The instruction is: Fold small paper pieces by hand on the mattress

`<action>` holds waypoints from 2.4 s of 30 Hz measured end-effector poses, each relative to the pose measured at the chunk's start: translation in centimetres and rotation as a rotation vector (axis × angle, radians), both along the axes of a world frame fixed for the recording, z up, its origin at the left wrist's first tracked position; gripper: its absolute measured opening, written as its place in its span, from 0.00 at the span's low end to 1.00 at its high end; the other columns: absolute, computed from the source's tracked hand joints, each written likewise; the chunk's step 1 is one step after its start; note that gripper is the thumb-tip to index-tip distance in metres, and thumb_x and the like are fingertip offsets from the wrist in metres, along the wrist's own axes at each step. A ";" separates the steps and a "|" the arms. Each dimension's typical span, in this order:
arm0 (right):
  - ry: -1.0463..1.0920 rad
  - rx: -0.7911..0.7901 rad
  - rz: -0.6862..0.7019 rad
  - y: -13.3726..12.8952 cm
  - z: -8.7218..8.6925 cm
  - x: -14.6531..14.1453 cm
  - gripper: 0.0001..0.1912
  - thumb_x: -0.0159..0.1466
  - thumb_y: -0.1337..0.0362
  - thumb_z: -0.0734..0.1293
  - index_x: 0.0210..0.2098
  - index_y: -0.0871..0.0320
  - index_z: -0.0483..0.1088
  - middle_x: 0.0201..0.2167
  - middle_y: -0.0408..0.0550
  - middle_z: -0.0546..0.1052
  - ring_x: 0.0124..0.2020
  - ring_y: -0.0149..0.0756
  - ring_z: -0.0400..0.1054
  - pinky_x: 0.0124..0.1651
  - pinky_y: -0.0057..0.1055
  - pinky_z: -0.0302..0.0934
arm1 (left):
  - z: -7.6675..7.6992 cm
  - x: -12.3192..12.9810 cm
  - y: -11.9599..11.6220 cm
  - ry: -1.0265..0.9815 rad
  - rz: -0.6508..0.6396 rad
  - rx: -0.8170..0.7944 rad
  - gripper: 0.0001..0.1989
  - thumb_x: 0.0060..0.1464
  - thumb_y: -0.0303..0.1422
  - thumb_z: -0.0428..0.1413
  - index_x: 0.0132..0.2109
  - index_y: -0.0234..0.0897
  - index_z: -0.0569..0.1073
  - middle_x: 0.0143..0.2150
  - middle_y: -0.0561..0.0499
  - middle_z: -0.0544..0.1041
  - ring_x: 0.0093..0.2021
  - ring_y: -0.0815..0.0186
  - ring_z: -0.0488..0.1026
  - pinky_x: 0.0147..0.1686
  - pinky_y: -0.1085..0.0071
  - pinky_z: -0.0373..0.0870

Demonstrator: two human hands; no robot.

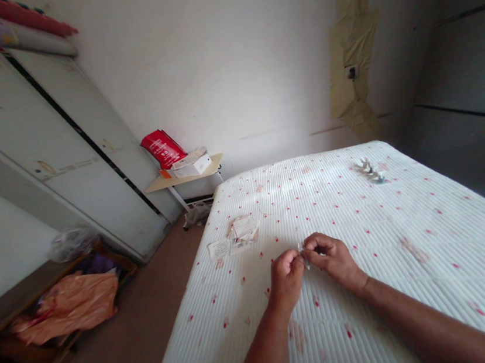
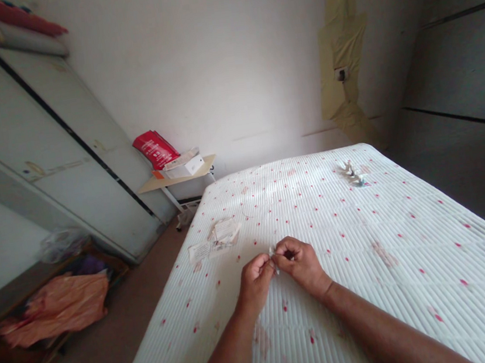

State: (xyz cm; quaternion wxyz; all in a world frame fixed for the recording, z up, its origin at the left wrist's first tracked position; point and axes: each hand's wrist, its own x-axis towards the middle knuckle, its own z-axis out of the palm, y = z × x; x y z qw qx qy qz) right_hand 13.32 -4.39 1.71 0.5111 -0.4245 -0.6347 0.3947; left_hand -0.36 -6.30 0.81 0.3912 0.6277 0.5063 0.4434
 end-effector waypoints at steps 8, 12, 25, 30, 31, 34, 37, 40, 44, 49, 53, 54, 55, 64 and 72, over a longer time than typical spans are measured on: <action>-0.038 0.042 0.014 0.0 -0.1 -0.1 0.07 0.54 0.63 0.64 0.22 0.57 0.64 0.24 0.43 0.69 0.26 0.30 0.63 0.29 0.26 0.58 | 0.3 0.1 0.1 -0.153 0.011 -0.088 0.11 0.47 0.36 0.51 0.24 0.34 0.64 0.20 0.57 0.60 0.22 0.73 0.56 0.23 0.77 0.52; -0.047 0.003 0.021 -0.2 -0.1 -0.1 0.07 0.55 0.62 0.64 0.22 0.57 0.64 0.21 0.42 0.68 0.24 0.30 0.63 0.28 0.26 0.59 | 0.2 -0.1 0.2 -0.165 0.000 -0.100 0.12 0.47 0.37 0.52 0.23 0.34 0.62 0.19 0.57 0.59 0.22 0.74 0.56 0.22 0.77 0.51; 0.184 -0.192 0.010 0.4 0.5 0.7 0.12 0.55 0.54 0.64 0.28 0.58 0.64 0.19 0.40 0.66 0.20 0.28 0.61 0.25 0.27 0.57 | 0.9 0.2 0.1 -0.346 0.119 -0.152 0.12 0.45 0.38 0.54 0.22 0.33 0.65 0.18 0.56 0.64 0.21 0.74 0.59 0.24 0.77 0.55; 0.178 -0.276 0.142 0.1 0.2 0.0 0.13 0.52 0.56 0.67 0.29 0.58 0.63 0.19 0.37 0.64 0.19 0.25 0.56 0.23 0.25 0.51 | 0.6 0.1 0.3 -0.369 0.135 -0.160 0.11 0.45 0.37 0.54 0.23 0.33 0.65 0.18 0.56 0.65 0.21 0.74 0.60 0.23 0.77 0.54; 0.159 -0.284 0.159 0.1 0.2 -0.1 0.12 0.53 0.56 0.67 0.28 0.58 0.63 0.18 0.37 0.63 0.19 0.25 0.55 0.22 0.24 0.50 | 0.6 0.1 0.3 -0.362 0.130 -0.157 0.11 0.45 0.37 0.54 0.22 0.34 0.65 0.18 0.56 0.64 0.21 0.74 0.60 0.24 0.76 0.55; 0.118 -0.296 0.177 0.1 0.0 -0.1 0.12 0.54 0.57 0.66 0.26 0.59 0.63 0.16 0.36 0.61 0.18 0.24 0.52 0.22 0.24 0.47 | 0.6 0.1 0.2 -0.319 0.112 -0.149 0.12 0.44 0.37 0.54 0.22 0.34 0.64 0.18 0.56 0.64 0.21 0.74 0.59 0.24 0.76 0.54; 0.110 -0.300 0.179 0.1 -0.1 0.1 0.12 0.54 0.57 0.66 0.25 0.59 0.62 0.16 0.36 0.61 0.18 0.24 0.52 0.22 0.24 0.46 | 0.5 0.1 0.2 -0.254 0.098 -0.131 0.12 0.45 0.37 0.53 0.22 0.34 0.64 0.18 0.57 0.63 0.21 0.73 0.59 0.23 0.77 0.53; 0.083 -0.301 0.185 0.1 -0.1 0.2 0.13 0.54 0.56 0.66 0.24 0.58 0.62 0.16 0.36 0.62 0.18 0.24 0.52 0.22 0.24 0.46 | 0.4 0.0 0.2 -0.198 0.079 -0.110 0.11 0.47 0.37 0.51 0.23 0.34 0.64 0.19 0.56 0.62 0.22 0.73 0.58 0.23 0.77 0.53; 0.037 -0.297 0.195 0.0 0.0 0.2 0.14 0.56 0.54 0.64 0.24 0.58 0.62 0.15 0.36 0.62 0.17 0.25 0.53 0.22 0.24 0.47 | 0.2 -0.3 0.3 -0.170 0.044 -0.107 0.11 0.47 0.37 0.51 0.24 0.34 0.64 0.19 0.57 0.62 0.22 0.73 0.58 0.23 0.77 0.53; 0.016 -0.287 0.249 0.1 0.1 0.3 0.14 0.57 0.54 0.62 0.23 0.58 0.62 0.15 0.36 0.61 0.17 0.25 0.53 0.22 0.25 0.48 | 0.3 -0.5 0.3 -0.183 0.037 -0.136 0.11 0.47 0.37 0.52 0.24 0.34 0.65 0.19 0.56 0.64 0.22 0.72 0.60 0.25 0.76 0.55; 0.003 -0.280 0.278 0.2 0.2 0.5 0.14 0.59 0.55 0.61 0.23 0.58 0.62 0.15 0.37 0.62 0.18 0.26 0.53 0.24 0.25 0.49 | 0.7 -0.4 0.3 -0.249 0.006 -0.182 0.11 0.46 0.37 0.52 0.26 0.33 0.67 0.20 0.54 0.66 0.22 0.72 0.60 0.25 0.76 0.56; 0.001 -0.281 0.285 0.2 0.2 0.5 0.14 0.59 0.55 0.61 0.23 0.58 0.62 0.15 0.37 0.62 0.18 0.26 0.54 0.24 0.25 0.49 | 0.9 -0.4 0.3 -0.266 0.014 -0.193 0.11 0.46 0.38 0.53 0.27 0.33 0.68 0.20 0.54 0.66 0.22 0.72 0.60 0.24 0.76 0.56; -0.001 -0.281 0.294 0.2 0.2 0.5 0.14 0.59 0.55 0.61 0.23 0.59 0.62 0.15 0.37 0.62 0.18 0.26 0.54 0.24 0.25 0.49 | 1.0 -0.3 0.3 -0.281 0.028 -0.202 0.11 0.46 0.38 0.53 0.27 0.32 0.68 0.20 0.54 0.66 0.22 0.73 0.61 0.24 0.76 0.56; 0.018 -0.292 0.303 0.1 0.1 0.5 0.16 0.60 0.53 0.60 0.24 0.59 0.64 0.16 0.38 0.64 0.18 0.27 0.56 0.25 0.26 0.52 | 0.7 -0.4 0.2 -0.226 0.048 -0.136 0.14 0.49 0.39 0.52 0.24 0.34 0.64 0.18 0.57 0.61 0.20 0.75 0.56 0.21 0.77 0.51; -0.011 -0.318 0.322 0.2 0.2 0.6 0.15 0.59 0.56 0.61 0.22 0.59 0.65 0.14 0.38 0.63 0.18 0.26 0.56 0.25 0.25 0.51 | 0.8 -0.3 0.2 -0.221 0.060 -0.127 0.13 0.49 0.38 0.52 0.24 0.35 0.63 0.18 0.58 0.60 0.20 0.75 0.55 0.21 0.77 0.51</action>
